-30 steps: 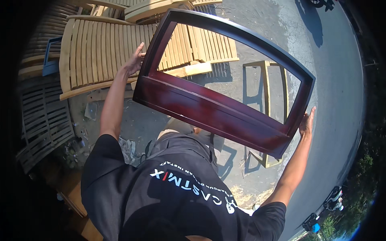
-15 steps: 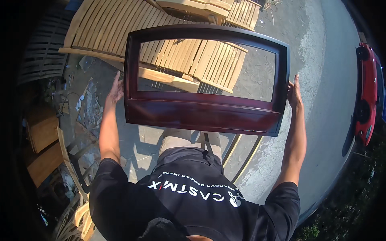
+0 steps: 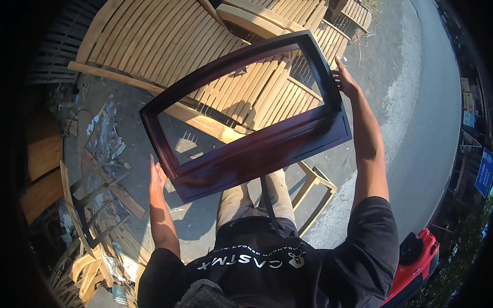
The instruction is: The person uses a spray gun to apply a dark finish to a wooden frame, moving the tool across all sides before picking up the frame and carrying it to a stack of wooden chairs.
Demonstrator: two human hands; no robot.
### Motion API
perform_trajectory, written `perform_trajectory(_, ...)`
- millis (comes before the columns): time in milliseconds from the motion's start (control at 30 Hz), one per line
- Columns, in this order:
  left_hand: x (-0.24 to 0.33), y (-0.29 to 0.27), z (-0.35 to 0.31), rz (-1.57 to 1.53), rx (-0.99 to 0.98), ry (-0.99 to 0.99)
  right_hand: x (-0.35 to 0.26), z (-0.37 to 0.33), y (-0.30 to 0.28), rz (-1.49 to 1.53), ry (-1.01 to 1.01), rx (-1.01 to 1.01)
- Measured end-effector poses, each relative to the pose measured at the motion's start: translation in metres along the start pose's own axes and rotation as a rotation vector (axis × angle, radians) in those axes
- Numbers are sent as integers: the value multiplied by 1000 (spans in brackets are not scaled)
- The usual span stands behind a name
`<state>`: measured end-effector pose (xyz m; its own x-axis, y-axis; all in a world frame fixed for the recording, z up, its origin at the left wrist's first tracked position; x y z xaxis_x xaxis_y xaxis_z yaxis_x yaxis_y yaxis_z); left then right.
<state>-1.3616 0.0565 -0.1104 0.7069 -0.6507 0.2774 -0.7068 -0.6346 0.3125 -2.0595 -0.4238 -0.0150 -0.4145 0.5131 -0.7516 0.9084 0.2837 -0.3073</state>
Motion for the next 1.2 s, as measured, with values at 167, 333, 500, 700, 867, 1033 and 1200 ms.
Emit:
perform_trajectory(167,-35,7,28,-144,138,-25,-32,93,19,-108,-22,-136)
perform_trajectory(333,-60,26,55,-247,186,-17,-59,173,49,-197,-31,-120)
perform_trajectory(500,-86,34,86,-364,272,20,-81,240,77,-195,-94,-165)
perform_trajectory(700,-94,66,112,-390,206,27,-80,317,77,-231,-89,-233)
perform_trajectory(867,-109,70,126,-468,331,9,-80,364,87,-240,-88,-229)
perform_trajectory(1033,-119,92,127,-500,328,26,-91,391,111,-244,-124,-367)
perform_trajectory(1200,-116,113,136,-527,310,41,-86,432,95,-249,-80,-329)
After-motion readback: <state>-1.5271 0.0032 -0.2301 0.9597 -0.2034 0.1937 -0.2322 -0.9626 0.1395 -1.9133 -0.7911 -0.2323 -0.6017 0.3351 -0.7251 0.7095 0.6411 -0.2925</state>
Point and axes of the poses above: each hand's wrist, its own z-axis towards the middle knuckle, its own y-axis out of the palm, x = y × z, the point moved 7 cm from there along z, towards the middle knuckle, and after that the axes turned 15 degrees about -y, right-handed, at the moved point
